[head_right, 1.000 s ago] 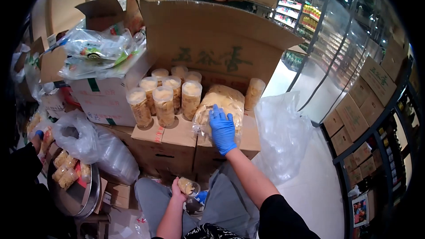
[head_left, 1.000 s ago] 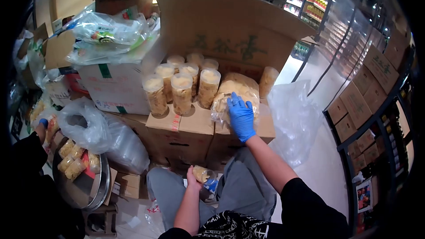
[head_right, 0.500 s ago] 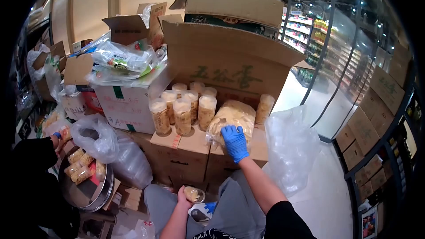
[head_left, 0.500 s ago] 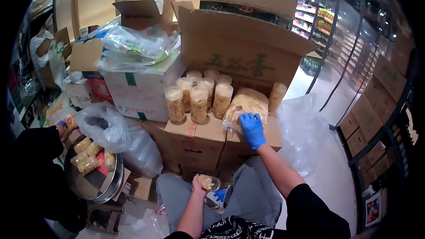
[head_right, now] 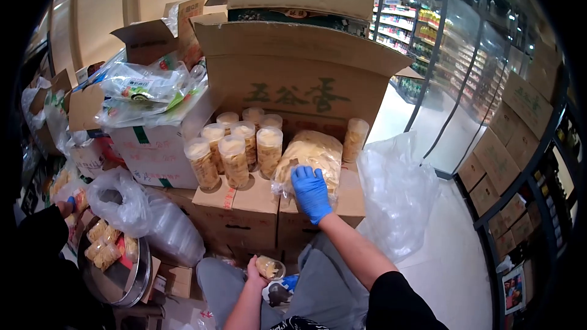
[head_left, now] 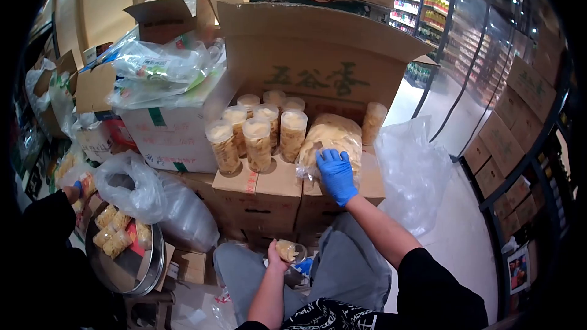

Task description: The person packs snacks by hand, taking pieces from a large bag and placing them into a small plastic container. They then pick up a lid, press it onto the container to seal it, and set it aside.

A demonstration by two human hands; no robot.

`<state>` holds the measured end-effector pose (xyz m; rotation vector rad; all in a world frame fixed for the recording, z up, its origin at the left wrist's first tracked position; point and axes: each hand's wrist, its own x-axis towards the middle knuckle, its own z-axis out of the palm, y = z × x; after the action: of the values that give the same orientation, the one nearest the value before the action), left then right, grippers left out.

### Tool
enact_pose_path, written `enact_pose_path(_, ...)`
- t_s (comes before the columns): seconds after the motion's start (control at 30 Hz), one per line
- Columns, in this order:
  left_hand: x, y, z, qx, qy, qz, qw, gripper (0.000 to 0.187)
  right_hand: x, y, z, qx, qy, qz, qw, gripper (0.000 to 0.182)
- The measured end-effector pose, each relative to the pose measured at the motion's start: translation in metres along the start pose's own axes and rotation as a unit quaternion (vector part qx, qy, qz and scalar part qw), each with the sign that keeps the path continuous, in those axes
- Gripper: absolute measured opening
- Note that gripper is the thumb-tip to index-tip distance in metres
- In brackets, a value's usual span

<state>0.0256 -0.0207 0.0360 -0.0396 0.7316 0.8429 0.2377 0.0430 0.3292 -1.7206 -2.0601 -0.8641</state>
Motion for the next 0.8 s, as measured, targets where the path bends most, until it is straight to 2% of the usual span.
enact_pose_path(0.3, 0.008, -0.002, 0.005, 0.017, 0.001, -0.005, 1.0, 0.04, -0.014, 0.005, -0.009, 0.009, 0.01, 0.001, 1.0, 0.026)
enact_pose_path(0.5, 0.018, -0.006, 0.009, 0.008, 0.017, -0.006, 1.0, 0.038, -0.022, 0.004, -0.019, 0.021, 0.052, 0.016, 0.998, 0.028)
enact_pose_path(0.73, 0.027, -0.013, 0.006, 0.018, 0.005, -0.026, 1.0, 0.038, -0.026, 0.004, -0.023, 0.015, 0.024, 0.012, 1.0, 0.03)
enact_pose_path(0.8, 0.03, -0.015, 0.006, 0.018, 0.006, -0.024, 1.0, 0.039, -0.026, 0.006, -0.025, 0.007, 0.044, -0.008, 0.999, 0.031)
